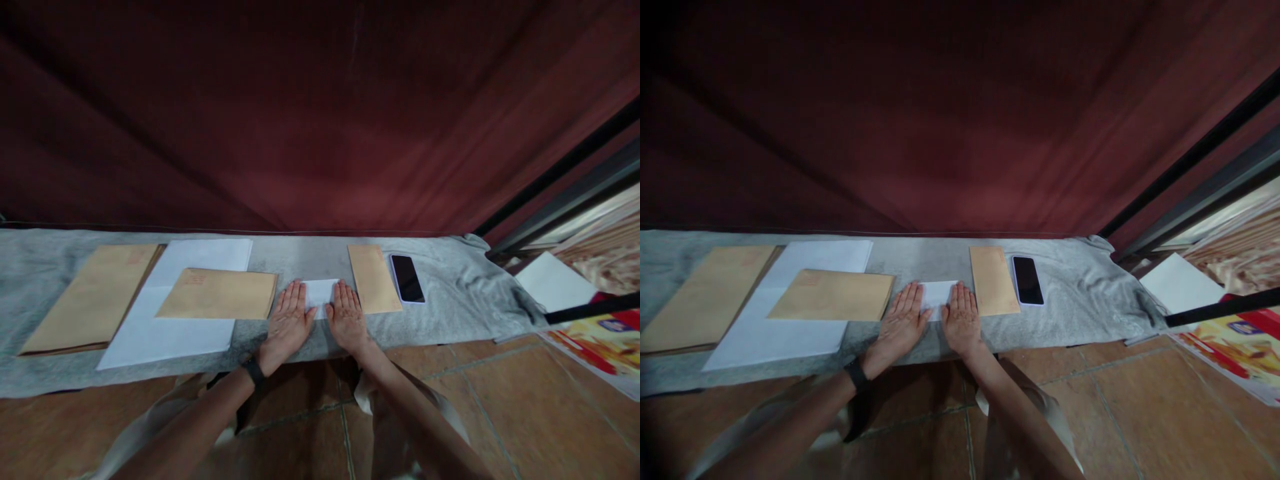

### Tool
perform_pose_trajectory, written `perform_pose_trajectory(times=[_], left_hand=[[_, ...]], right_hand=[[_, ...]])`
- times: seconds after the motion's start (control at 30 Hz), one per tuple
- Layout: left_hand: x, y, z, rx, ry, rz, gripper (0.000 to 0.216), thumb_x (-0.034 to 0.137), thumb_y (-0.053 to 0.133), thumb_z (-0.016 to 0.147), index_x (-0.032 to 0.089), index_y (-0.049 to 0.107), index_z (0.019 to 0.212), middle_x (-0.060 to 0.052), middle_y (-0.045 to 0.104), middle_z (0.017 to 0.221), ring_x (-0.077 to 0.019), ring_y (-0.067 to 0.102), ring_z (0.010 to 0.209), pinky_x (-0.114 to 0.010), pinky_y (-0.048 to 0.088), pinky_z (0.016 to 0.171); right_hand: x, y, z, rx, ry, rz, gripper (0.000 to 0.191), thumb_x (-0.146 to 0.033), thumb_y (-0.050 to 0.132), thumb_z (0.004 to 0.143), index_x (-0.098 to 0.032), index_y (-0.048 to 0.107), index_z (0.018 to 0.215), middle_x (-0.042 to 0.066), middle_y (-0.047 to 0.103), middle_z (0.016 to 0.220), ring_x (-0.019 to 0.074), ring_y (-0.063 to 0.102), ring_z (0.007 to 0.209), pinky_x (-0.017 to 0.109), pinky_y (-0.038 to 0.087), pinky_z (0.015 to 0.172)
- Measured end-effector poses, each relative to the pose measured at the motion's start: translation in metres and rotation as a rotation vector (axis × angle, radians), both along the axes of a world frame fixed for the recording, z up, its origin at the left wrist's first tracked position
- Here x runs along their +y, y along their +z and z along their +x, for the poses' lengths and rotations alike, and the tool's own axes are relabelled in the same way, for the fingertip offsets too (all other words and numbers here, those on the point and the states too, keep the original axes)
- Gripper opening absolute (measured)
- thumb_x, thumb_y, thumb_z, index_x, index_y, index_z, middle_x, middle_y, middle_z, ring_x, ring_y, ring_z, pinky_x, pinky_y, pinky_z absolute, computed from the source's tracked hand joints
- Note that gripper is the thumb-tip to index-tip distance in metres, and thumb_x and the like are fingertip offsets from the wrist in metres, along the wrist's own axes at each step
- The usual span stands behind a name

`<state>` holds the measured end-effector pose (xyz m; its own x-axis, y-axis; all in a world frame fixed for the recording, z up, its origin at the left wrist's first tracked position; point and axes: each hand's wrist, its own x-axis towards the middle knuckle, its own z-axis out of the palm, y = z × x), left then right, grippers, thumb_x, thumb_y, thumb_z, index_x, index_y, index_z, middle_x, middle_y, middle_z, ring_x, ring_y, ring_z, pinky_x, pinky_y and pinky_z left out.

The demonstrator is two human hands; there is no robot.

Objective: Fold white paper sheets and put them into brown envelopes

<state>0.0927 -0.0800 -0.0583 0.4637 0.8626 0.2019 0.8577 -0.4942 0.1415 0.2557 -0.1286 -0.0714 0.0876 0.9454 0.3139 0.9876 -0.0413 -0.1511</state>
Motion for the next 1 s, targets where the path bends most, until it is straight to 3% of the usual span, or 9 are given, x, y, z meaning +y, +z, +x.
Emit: perform_pose_trajectory(times=[0.3, 0.53, 0.67, 0.87, 1.0], left_hand=[[0.003, -0.006, -0.007, -0.01, 0.01, 0.058, 0.063, 0.037, 0.034, 0.101, 0.004, 0.035, 0.155, -0.02, 0.034, 0.161, -0.0293, 0.028, 0.153, -0.048, 0.026, 0.124], [0.006, -0.008, -0.009, -0.019, -0.023, 0.043, 0.061, 0.035, 0.034, 0.101, 0.008, 0.036, 0.155, -0.018, 0.034, 0.162, -0.0288, 0.027, 0.153, -0.049, 0.027, 0.124], [0.005, -0.006, -0.011, -0.015, -0.022, 0.039, 0.062, 0.036, 0.034, 0.101, 0.004, 0.036, 0.154, -0.02, 0.034, 0.162, -0.0299, 0.028, 0.153, -0.048, 0.028, 0.123], [-0.002, -0.006, -0.016, -0.02, -0.03, 0.047, 0.062, 0.034, 0.033, 0.101, 0.002, 0.033, 0.154, -0.022, 0.038, 0.159, -0.0299, 0.032, 0.151, -0.048, 0.032, 0.121], [-0.012, 0.003, -0.017, -0.009, -0.053, 0.048, 0.058, 0.033, 0.033, 0.101, 0.004, 0.042, 0.15, -0.021, 0.044, 0.156, -0.0296, 0.036, 0.149, -0.048, 0.035, 0.12]], right_hand=[[-0.006, 0.001, -0.001, 0.039, -0.034, 0.033, 0.058, -0.032, 0.035, 0.106, -0.002, 0.034, 0.155, 0.022, 0.037, 0.159, 0.0301, 0.034, 0.149, 0.05, 0.03, 0.12], [-0.001, 0.009, -0.012, 0.05, 0.114, -0.019, 0.057, -0.034, 0.036, 0.105, -0.011, 0.032, 0.158, 0.014, 0.034, 0.163, 0.0262, 0.032, 0.151, 0.048, 0.027, 0.123], [-0.001, 0.006, -0.012, 0.04, 0.106, -0.018, 0.059, -0.039, 0.036, 0.106, -0.006, 0.037, 0.154, 0.017, 0.038, 0.16, 0.0269, 0.035, 0.149, 0.046, 0.029, 0.122], [-0.001, 0.003, -0.006, 0.008, 0.073, -0.018, 0.064, -0.042, 0.04, 0.105, -0.004, 0.033, 0.156, 0.021, 0.038, 0.159, 0.0292, 0.035, 0.149, 0.047, 0.03, 0.121], [-0.001, -0.001, -0.006, -0.01, 0.074, 0.022, 0.066, -0.043, 0.04, 0.104, -0.003, 0.031, 0.156, 0.023, 0.039, 0.159, 0.03, 0.036, 0.148, 0.049, 0.031, 0.12]])
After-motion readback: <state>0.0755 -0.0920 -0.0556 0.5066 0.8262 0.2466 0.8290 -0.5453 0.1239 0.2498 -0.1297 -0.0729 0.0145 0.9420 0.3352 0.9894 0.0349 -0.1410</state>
